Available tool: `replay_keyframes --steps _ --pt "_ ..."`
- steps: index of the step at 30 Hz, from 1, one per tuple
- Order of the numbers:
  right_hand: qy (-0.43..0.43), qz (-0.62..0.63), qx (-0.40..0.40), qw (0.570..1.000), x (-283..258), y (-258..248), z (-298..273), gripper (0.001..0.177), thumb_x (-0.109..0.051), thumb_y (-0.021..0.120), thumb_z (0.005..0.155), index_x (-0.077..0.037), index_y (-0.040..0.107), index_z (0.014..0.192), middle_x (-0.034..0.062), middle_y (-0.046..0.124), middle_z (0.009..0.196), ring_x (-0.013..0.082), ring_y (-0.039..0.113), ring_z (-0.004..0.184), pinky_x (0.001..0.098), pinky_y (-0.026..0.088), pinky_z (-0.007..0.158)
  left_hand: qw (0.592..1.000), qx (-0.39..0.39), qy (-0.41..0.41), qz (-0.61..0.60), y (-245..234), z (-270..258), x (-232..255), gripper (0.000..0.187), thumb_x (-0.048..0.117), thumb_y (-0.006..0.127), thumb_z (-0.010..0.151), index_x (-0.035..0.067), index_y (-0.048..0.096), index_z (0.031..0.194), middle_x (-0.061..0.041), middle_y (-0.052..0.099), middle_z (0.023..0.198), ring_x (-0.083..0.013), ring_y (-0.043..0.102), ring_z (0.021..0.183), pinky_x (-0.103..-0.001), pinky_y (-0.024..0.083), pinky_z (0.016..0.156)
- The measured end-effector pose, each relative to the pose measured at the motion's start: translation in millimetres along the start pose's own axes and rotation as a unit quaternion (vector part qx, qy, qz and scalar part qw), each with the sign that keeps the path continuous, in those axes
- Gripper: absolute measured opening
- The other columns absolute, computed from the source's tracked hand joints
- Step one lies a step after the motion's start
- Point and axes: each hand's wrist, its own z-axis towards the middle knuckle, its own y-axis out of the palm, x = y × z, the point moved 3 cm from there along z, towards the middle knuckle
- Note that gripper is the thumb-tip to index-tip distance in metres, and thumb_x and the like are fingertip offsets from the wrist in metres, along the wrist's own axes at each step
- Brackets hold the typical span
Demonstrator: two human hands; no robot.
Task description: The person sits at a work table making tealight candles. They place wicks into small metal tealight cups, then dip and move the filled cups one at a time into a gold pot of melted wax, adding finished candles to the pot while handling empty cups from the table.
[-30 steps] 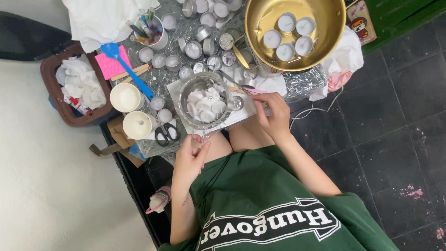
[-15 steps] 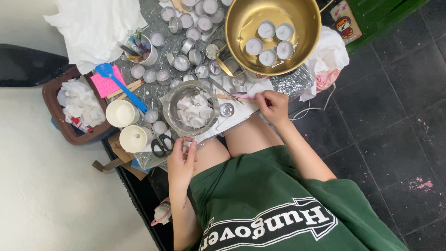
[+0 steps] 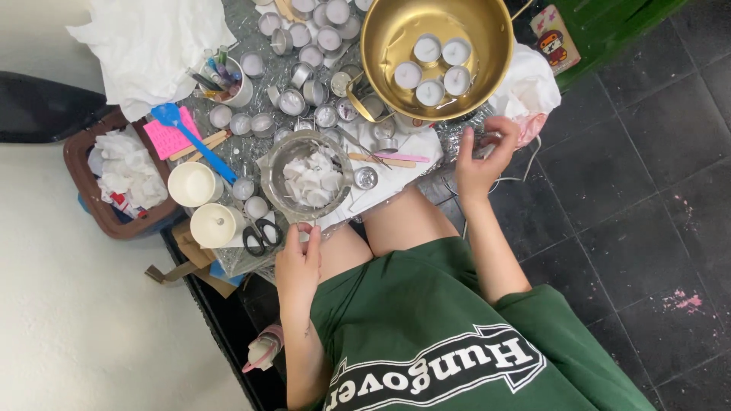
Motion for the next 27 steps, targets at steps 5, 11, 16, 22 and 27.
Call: replay_keyframes --steps 5,11,16,22,27 --pt "-0.096 -0.114 -0.017 0.989 2 7 11 0.045 -0.003 0.082 0.084 0.001 0.055 0.120 0.0163 0.057 0.118 0.0291 0.057 0.105 0.0388 0.047 0.091 1.000 -0.002 0.010 -0.007 3 1 3 0.026 0.035 0.057 0.101 0.010 0.058 0.105 -0.006 0.059 0.050 -0.0177 0.057 0.039 -0.034 0.042 0.043" --pt "-0.042 -0.114 -0.018 0.992 33 11 1 0.032 -0.003 0.079 0.094 0.000 0.059 0.119 0.0143 0.062 0.114 0.0282 0.060 0.101 0.0374 0.050 0.090 1.000 0.003 0.010 -0.001 0 -1 4 0.025 0.034 0.057 0.101 0.009 0.057 0.104 -0.007 0.058 0.050 -0.0199 0.056 0.038 -0.036 0.041 0.043" --pt "-0.052 -0.126 -0.026 0.990 29 8 4 0.025 -0.004 0.077 0.098 0.000 0.058 0.113 0.0150 0.062 0.115 0.0297 0.060 0.103 0.0383 0.050 0.091 1.000 -0.004 0.018 0.005 1 -1 3 0.026 0.035 0.057 0.101 0.009 0.057 0.104 -0.006 0.060 0.050 -0.0200 0.058 0.039 -0.036 0.042 0.043" --pt "-0.044 -0.116 -0.026 0.992 25 11 3 0.034 -0.006 0.075 0.096 0.002 0.056 0.123 0.0158 0.059 0.114 0.0288 0.057 0.099 0.0386 0.047 0.090 1.000 -0.002 0.020 0.017 0 -1 7 0.027 0.036 0.056 0.101 0.009 0.057 0.104 -0.007 0.059 0.049 -0.0199 0.058 0.039 -0.036 0.042 0.044" --pt "-0.075 -0.143 -0.031 0.986 31 11 -1 0.038 -0.005 0.075 0.096 0.000 0.056 0.129 0.0157 0.059 0.115 0.0306 0.058 0.104 0.0406 0.047 0.094 1.000 -0.007 0.012 0.005 0 -1 7 0.028 0.036 0.055 0.102 0.008 0.057 0.104 -0.008 0.058 0.049 -0.0198 0.057 0.040 -0.035 0.041 0.045"
